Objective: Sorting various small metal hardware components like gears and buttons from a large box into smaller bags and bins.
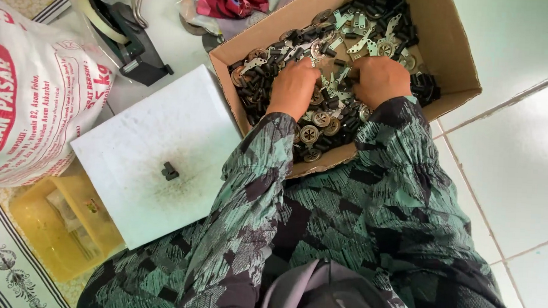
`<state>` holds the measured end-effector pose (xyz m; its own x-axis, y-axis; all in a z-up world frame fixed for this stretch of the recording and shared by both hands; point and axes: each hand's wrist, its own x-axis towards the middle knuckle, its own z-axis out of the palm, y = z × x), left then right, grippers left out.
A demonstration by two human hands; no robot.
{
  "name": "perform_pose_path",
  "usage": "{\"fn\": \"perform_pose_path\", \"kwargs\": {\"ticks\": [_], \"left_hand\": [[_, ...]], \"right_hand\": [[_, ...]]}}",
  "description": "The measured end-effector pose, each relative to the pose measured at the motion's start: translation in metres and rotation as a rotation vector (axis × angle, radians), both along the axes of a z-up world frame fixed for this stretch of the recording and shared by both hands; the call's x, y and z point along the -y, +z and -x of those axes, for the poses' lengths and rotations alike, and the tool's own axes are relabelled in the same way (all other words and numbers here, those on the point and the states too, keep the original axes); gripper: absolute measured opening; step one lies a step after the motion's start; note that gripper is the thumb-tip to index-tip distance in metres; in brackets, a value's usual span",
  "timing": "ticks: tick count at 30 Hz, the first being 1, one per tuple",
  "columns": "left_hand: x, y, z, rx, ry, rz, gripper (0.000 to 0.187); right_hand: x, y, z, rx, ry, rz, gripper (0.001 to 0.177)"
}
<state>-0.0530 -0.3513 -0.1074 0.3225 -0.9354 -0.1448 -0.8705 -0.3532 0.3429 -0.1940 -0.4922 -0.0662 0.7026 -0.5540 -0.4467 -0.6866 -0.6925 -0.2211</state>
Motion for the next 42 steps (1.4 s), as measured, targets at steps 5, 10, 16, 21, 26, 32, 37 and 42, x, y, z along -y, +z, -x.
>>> {"fn": "perform_pose_path", "kwargs": {"ticks": [5, 10, 16, 21, 26, 32, 37, 42], "left_hand": [[-0.004, 0.03, -0.01, -0.304, 0.2, 0.068, 0.01], [0.008, 0.029, -0.004, -0.144, 0.202, 0.25, 0.013], [0.041, 0.003, 0.022, 0.031, 0.11, 0.139, 0.019], [0.054, -0.02, 0.032, 0.054, 0.198, 0.074, 0.014], [0.057, 0.002, 0.026, -0.376, 0.429, 0.021, 0.018], [0.049, -0.003, 0.023, -0.295, 0.248, 0.006, 0.008], [0.039, 0.043, 0.023, -0.761, 0.454, 0.319, 0.009], [-0.004, 0.102, 0.021, -0.832, 0.357, 0.651, 0.009]], "right_hand": [[0.011, -0.014, 0.013, 0.226, -0.139, -0.028, 0.025], [0.009, -0.003, 0.01, 0.527, -0.163, 0.055, 0.028], [0.006, -0.004, -0.007, 0.46, -0.149, 0.034, 0.011], [0.009, -0.016, -0.004, 0.349, -0.212, -0.008, 0.026], [0.011, -0.015, -0.008, 0.279, -0.203, -0.074, 0.027], [0.007, -0.007, -0.003, 0.429, -0.152, -0.109, 0.026], [0.0, 0.019, 0.001, 0.61, -0.144, -0.188, 0.018], [-0.025, 0.081, 0.012, 0.737, -0.121, -0.205, 0.021]]}}
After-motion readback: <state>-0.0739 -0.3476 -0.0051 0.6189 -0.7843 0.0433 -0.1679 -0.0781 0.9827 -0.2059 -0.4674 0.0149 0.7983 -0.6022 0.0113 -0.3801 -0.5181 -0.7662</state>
